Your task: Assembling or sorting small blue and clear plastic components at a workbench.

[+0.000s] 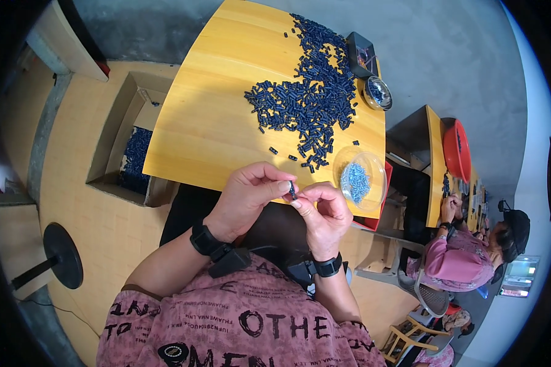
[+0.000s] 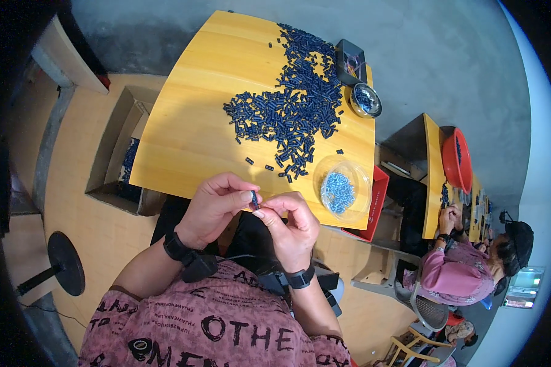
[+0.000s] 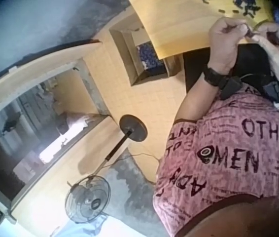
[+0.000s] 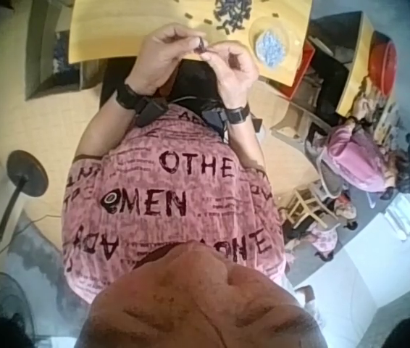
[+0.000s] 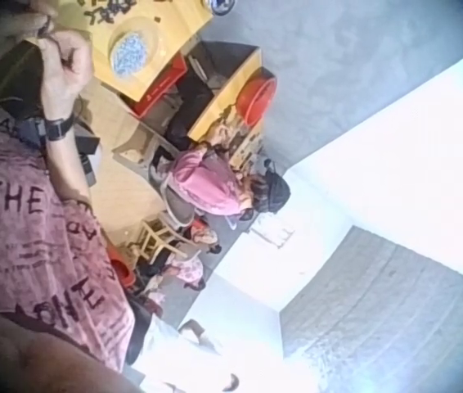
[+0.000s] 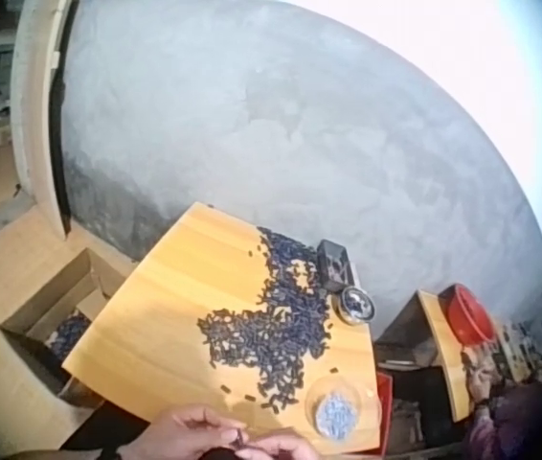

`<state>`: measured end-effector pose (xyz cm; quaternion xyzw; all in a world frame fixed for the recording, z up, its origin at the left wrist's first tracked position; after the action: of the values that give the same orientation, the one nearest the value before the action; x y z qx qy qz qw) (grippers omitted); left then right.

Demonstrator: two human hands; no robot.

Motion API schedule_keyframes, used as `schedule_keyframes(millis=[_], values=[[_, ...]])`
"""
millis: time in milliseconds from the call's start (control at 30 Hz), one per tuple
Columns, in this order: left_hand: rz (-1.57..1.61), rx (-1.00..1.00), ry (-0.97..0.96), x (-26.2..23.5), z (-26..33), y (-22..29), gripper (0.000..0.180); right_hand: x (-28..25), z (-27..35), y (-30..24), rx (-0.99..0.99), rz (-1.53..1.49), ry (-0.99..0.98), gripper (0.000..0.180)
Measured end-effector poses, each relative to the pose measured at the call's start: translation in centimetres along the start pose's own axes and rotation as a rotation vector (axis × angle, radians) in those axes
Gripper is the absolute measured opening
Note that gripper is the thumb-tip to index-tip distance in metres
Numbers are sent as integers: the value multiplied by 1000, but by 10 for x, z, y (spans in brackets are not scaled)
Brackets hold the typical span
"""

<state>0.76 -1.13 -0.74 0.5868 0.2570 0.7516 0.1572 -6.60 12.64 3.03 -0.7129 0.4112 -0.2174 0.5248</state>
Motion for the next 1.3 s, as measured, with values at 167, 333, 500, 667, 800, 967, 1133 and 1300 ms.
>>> schedule_keyframes(millis=[167, 333, 500, 667, 800, 967, 1133, 1300], values=[[-22, -11, -57, 2, 4, 2, 10, -1, -14, -18, -67, 163, -89, 30], [-17, -11, -94, 6, 4, 2, 10, 0, -12, -20, -137, 160, -108, 29], [-24, 0, -102, 6, 4, 1, 9, -1, -9, -17, -172, 181, -89, 27], [-83, -4, -45, 3, 2, 2, 12, 5, -14, -19, -197, 268, -41, 25], [-119, 5, 37, -5, 2, 6, 17, 13, -15, -16, -256, 358, -49, 24], [-304, 43, 128, -23, 2, 14, 15, 27, -17, 3, -267, 417, -81, 23], [-501, 115, 229, -55, -7, 9, 13, 45, -20, 29, -391, 552, -135, 20], [-1035, 422, 317, -52, -10, 14, 16, 47, -26, 41, -403, 674, -157, 17]])
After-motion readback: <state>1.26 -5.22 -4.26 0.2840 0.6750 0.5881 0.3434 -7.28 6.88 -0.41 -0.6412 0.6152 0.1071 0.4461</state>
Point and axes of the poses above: each hand's wrist, its own z-axis away from the middle knuckle, its own x-axis out of the palm, y = z × x, the point moved 4 cm from there along -z, towards the middle knuckle, and after that the axes turned 6 degrees about -x, right-handed, at the moved point
